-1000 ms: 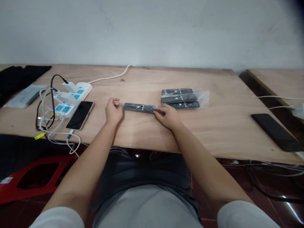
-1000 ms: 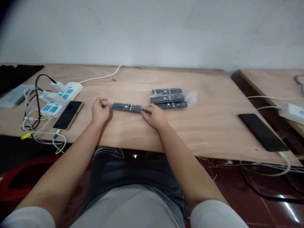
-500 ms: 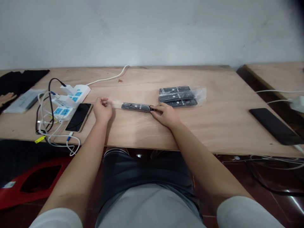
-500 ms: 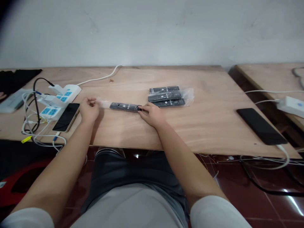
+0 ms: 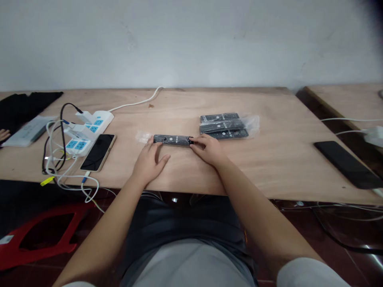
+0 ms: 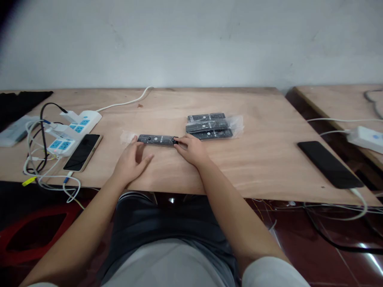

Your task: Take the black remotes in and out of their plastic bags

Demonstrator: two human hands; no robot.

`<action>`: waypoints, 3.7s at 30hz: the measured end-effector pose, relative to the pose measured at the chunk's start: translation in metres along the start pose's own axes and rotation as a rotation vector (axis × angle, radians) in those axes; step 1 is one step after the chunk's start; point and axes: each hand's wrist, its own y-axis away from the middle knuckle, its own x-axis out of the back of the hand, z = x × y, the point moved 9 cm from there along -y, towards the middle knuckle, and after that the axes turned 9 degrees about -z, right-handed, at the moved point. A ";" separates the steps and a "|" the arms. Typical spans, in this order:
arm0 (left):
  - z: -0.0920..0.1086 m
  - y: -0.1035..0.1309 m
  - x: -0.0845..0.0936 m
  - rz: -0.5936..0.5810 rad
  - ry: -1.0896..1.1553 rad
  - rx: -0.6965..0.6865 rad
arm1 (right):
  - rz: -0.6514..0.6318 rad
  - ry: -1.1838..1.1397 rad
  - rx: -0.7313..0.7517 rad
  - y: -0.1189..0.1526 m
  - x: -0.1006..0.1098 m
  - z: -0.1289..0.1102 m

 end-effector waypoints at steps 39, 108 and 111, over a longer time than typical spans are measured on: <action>-0.013 0.005 0.002 0.040 -0.141 0.141 | 0.010 -0.013 -0.010 0.000 0.001 0.004; -0.037 -0.060 -0.005 -0.055 0.029 -0.082 | 0.012 -0.015 -0.042 -0.001 0.002 0.008; -0.039 -0.060 -0.004 -0.044 0.055 -0.077 | 0.043 0.013 -0.042 0.000 0.006 0.008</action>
